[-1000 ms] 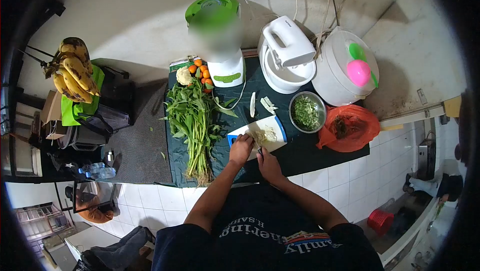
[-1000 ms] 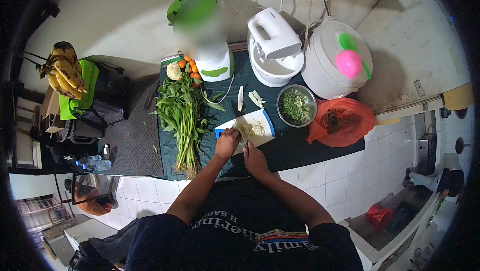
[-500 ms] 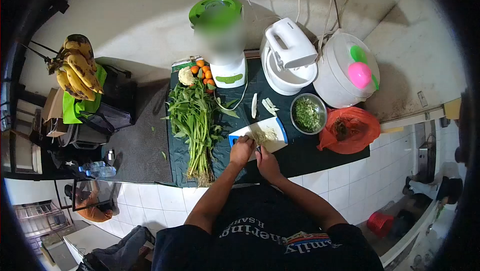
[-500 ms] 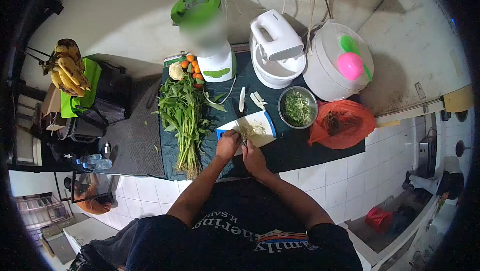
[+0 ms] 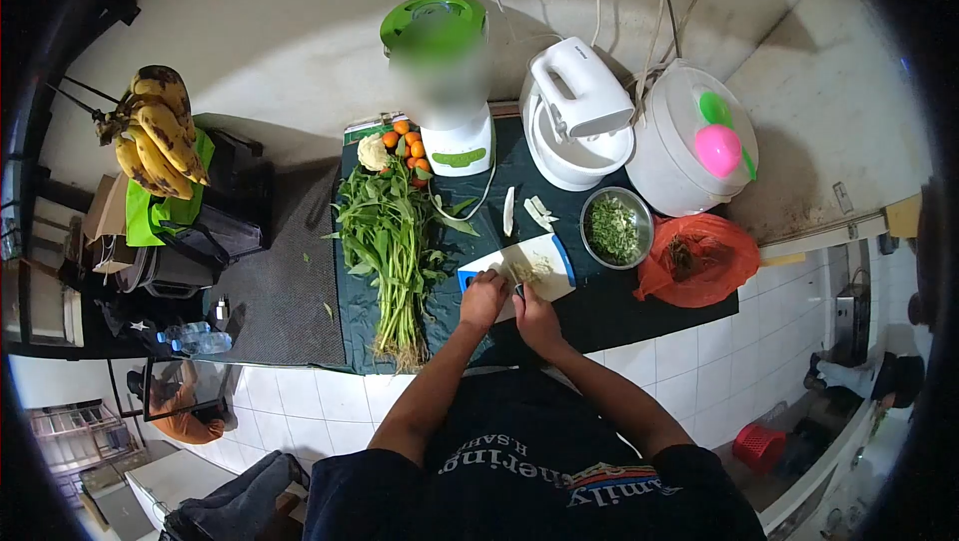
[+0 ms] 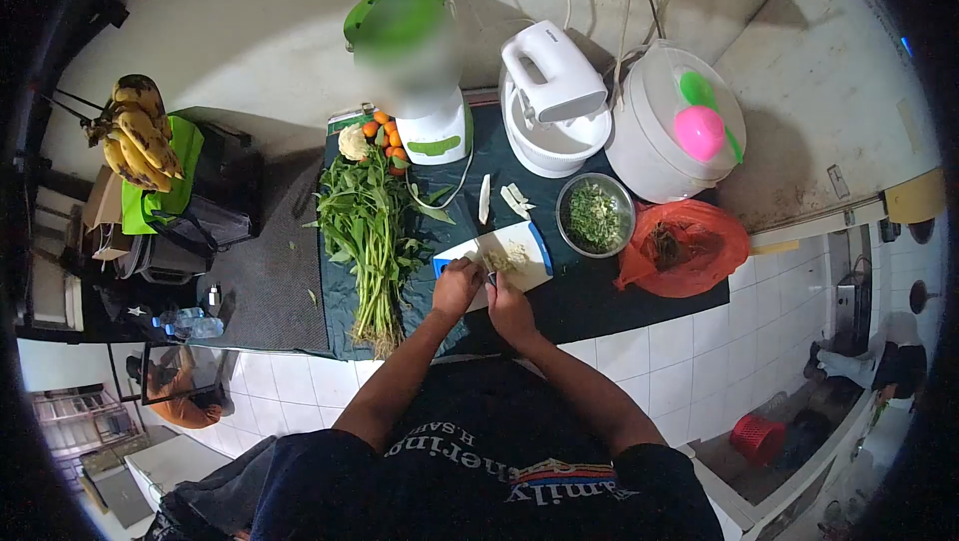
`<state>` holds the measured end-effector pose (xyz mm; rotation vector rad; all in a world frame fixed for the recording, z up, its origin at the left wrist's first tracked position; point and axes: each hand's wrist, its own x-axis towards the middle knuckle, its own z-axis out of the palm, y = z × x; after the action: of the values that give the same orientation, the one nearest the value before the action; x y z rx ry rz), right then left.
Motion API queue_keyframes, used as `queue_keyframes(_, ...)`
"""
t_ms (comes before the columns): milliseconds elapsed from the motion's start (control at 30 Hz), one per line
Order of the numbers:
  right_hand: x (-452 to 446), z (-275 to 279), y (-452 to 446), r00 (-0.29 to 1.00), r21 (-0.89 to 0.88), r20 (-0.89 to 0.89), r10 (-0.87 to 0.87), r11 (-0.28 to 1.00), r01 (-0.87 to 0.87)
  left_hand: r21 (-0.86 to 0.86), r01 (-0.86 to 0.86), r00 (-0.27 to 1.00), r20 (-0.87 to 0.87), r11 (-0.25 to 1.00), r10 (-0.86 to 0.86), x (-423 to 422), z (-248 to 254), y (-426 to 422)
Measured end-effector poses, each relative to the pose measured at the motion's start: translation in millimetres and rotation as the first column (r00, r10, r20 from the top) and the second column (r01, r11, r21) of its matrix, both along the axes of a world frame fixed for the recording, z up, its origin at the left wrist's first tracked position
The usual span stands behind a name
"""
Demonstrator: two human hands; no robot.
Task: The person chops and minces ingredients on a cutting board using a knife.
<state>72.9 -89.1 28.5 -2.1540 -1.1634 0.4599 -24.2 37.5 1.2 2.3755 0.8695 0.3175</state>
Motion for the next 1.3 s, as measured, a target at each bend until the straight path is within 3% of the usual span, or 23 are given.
queue_keyframes(167,-11,13,-15,0.994,-0.158,-0.093,0.050,0.985,-0.064,-0.027,-0.009,1.000,0.012,1.000,0.010,2,5,-1)
queue_keyframes(333,-17,4,-9,0.996,-0.120,-0.071,-0.045,0.992,0.036,-0.039,0.010,1.000,-0.012,0.999,-0.011,0,5,0)
queue_keyframes(567,-9,-1,0,1.000,0.019,-0.016,-0.012,1.000,0.012,0.013,0.002,1.000,0.025,1.000,-0.003,2,2,-1)
queue_keyframes(733,-16,16,-12,0.998,-0.194,-0.057,-0.013,0.981,0.002,-0.009,-0.013,0.999,0.043,1.000,0.013,1,7,-3)
queue_keyframes(933,-15,5,-13,1.000,-0.238,-0.018,0.010,0.971,-0.014,-0.028,-0.004,1.000,-0.007,1.000,0.004,2,12,-2)
queue_keyframes(1133,4,-7,1,0.996,0.007,0.082,0.048,0.999,-0.049,-0.023,-0.013,1.000,-0.009,1.000,0.013,1,10,-2)
queue_keyframes(1267,6,2,-3,0.998,0.027,0.050,0.041,0.999,-0.042,-0.024,0.006,1.000,0.021,1.000,-0.005,0,2,0)
queue_keyframes(1300,4,9,-7,0.997,-0.074,-0.001,0.074,0.995,-0.074,-0.015,0.016,1.000,0.025,1.000,-0.016,0,5,-1)
